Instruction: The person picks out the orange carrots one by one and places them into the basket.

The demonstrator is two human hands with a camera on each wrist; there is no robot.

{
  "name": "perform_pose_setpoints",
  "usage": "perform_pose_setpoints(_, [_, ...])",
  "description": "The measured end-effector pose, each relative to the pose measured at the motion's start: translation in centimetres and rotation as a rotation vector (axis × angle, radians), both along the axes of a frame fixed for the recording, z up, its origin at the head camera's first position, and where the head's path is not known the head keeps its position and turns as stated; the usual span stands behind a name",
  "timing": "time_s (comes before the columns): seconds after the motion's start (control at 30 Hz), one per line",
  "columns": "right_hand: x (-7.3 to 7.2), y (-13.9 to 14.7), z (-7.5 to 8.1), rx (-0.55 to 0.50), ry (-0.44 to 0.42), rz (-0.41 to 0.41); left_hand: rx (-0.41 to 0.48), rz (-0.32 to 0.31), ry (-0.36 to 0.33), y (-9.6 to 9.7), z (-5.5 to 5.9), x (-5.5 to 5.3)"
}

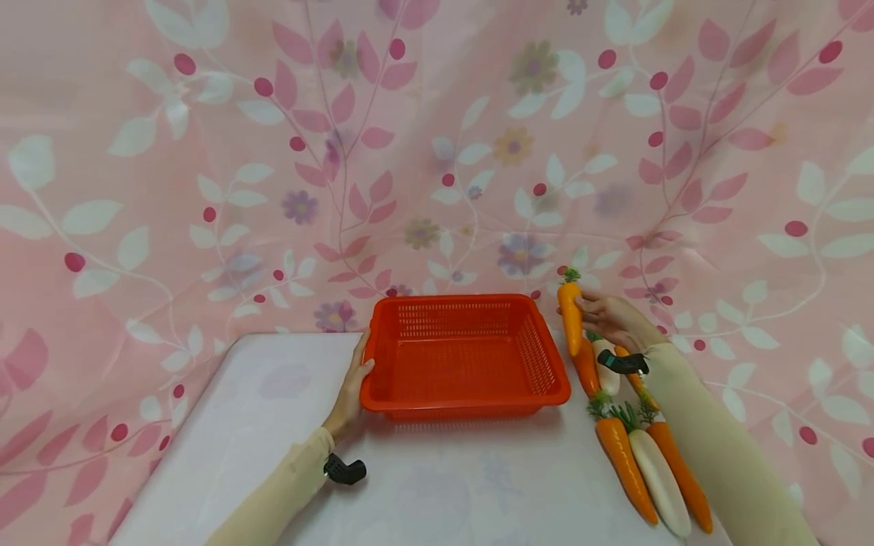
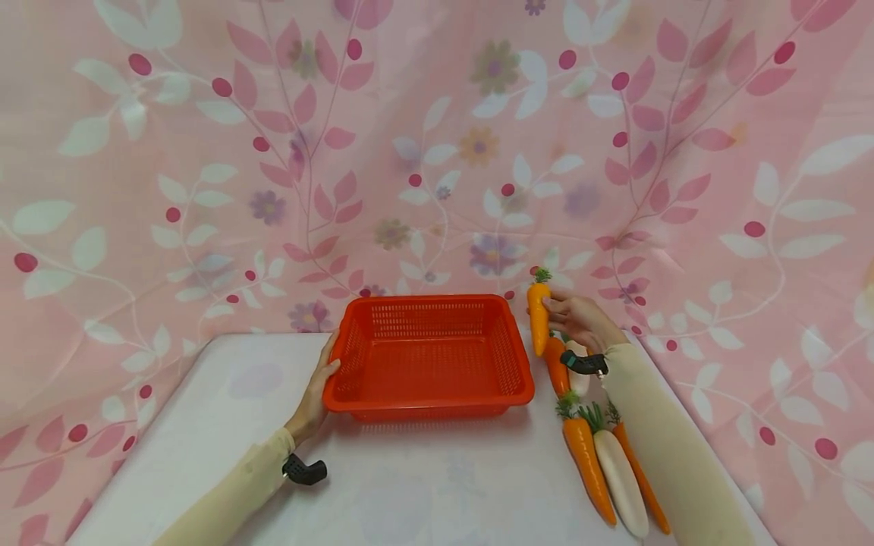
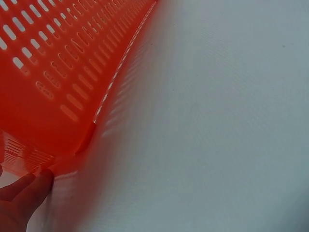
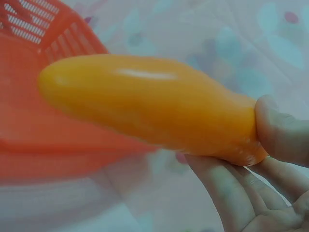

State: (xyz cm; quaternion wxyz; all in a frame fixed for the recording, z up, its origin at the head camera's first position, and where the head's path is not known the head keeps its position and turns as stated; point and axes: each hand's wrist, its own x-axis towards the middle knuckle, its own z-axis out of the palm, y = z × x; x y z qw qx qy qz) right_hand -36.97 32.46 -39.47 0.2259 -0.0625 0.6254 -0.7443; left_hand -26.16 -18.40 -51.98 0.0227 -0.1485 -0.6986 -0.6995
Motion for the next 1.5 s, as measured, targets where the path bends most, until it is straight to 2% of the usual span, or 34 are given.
perform_pose_setpoints(0.27, [0.0,-2.0,0.6,-0.018,0.000,0.030,-0.017,0.021,0.018,0.0,-0.2,0.0])
perform_pose_setpoints(0.67, [-0.5,-6.5,-0.2,-0.010,0.003,0.077,-0.057,0.054,0.036,-0.2,-0.4,-0.1])
perform_pose_setpoints(0.93, [-0.8,-10.3,-0.6,0.020,0.007,0.087,-0.036,0.057,0.034,0.0,-0.5,-0.2])
perform_pose_setpoints(1.23, [-1.3,-14.2,-1.2,0.091,0.012,0.145,-0.020,0.072,0.046,0.1,-0.7,-0.3])
perform_pose_setpoints(1.5, [-1.7,-17.0,-1.6,0.087,-0.005,0.153,0.009,0.057,0.030,-0.1,-0.8,-0.4])
